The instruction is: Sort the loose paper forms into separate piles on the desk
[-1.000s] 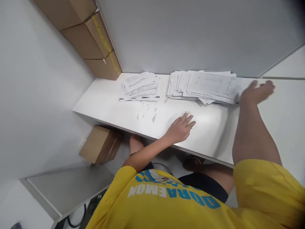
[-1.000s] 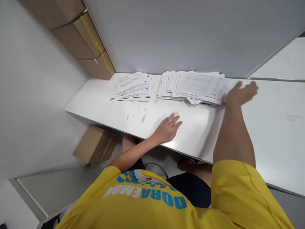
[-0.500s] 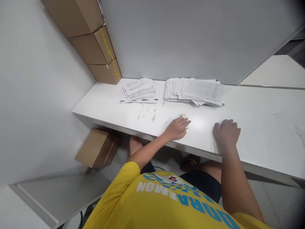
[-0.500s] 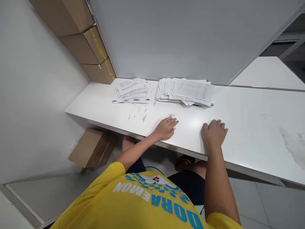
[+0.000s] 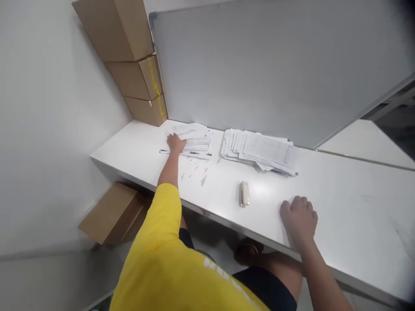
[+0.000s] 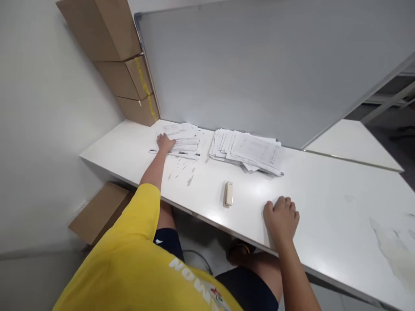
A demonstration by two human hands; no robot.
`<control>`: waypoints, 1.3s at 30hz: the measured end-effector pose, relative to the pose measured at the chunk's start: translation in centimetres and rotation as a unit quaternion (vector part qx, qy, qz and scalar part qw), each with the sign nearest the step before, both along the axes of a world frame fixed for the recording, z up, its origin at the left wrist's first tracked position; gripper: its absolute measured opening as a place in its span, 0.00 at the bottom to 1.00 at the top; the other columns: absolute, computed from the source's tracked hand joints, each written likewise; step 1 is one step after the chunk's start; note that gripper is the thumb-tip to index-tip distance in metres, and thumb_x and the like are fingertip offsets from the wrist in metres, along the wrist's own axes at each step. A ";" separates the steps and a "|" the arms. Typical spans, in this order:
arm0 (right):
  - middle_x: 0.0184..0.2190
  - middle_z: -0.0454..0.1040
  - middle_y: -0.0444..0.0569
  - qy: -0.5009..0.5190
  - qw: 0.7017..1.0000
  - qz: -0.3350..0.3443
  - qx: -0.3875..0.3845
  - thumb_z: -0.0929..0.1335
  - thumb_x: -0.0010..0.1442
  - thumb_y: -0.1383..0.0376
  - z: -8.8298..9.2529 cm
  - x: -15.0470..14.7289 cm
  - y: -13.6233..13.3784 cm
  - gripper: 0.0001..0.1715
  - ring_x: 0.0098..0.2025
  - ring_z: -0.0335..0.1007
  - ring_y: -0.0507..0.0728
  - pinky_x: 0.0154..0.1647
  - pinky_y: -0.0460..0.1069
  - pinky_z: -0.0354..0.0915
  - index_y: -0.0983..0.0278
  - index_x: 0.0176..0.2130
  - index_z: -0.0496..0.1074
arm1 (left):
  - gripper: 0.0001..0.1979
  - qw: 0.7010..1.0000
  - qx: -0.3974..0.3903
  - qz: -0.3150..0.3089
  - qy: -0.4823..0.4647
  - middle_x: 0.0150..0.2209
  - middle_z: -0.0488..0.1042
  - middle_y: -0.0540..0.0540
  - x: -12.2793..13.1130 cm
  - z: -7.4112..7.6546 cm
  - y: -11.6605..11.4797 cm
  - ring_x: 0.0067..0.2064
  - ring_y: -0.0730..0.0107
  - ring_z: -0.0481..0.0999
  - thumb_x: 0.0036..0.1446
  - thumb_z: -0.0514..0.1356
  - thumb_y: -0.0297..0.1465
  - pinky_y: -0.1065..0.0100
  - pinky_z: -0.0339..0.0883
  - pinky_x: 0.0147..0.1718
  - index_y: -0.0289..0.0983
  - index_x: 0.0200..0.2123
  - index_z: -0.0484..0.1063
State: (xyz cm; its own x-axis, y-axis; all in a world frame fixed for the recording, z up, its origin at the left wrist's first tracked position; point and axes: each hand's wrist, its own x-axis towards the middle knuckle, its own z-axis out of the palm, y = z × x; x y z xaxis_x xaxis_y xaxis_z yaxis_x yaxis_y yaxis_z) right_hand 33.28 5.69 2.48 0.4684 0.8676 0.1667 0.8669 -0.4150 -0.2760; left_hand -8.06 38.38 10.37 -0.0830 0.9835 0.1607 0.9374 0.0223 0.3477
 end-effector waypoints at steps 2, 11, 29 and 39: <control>0.58 0.64 0.69 0.001 1.000 -0.012 0.004 0.54 0.63 0.58 -0.3 0.1 0.0 0.32 0.61 0.56 0.73 0.57 0.67 0.55 0.72 0.60 0.62 | 0.38 1.000 -0.011 0.003 0.006 0.67 0.56 0.27 -1.7 -0.3 2.0 0.71 0.45 0.49 0.58 0.58 0.42 0.47 0.42 0.67 0.27 0.66 0.56; 0.58 0.64 0.68 0.006 1.000 -0.021 -0.001 0.55 0.62 0.57 -0.7 0.7 -0.1 0.32 0.61 0.57 0.72 0.58 0.67 0.54 0.71 0.60 0.61 | 0.28 0.995 -0.007 -0.071 0.072 0.69 0.54 0.34 -2.1 -3.4 1.8 0.70 0.53 0.52 0.68 0.44 0.34 0.57 0.47 0.67 0.28 0.67 0.55; 0.63 0.60 0.68 0.037 0.999 -0.038 0.009 0.55 0.64 0.58 0.4 -0.4 0.4 0.34 0.66 0.51 0.70 0.63 0.67 0.50 0.73 0.62 0.60 | 0.26 0.990 0.043 -0.103 0.091 0.67 0.61 0.42 -1.2 -2.2 -0.7 0.69 0.53 0.55 0.64 0.49 0.31 0.53 0.47 0.66 0.32 0.65 0.61; 0.65 0.58 0.69 0.046 0.998 -0.048 0.015 0.54 0.64 0.58 1.1 -0.5 0.3 0.34 0.68 0.50 0.69 0.65 0.66 0.48 0.76 0.62 0.61 | 0.26 0.991 0.063 -0.097 0.064 0.62 0.68 0.42 -0.1 -1.6 -2.8 0.63 0.64 0.66 0.65 0.42 0.23 0.61 0.54 0.66 0.32 0.64 0.62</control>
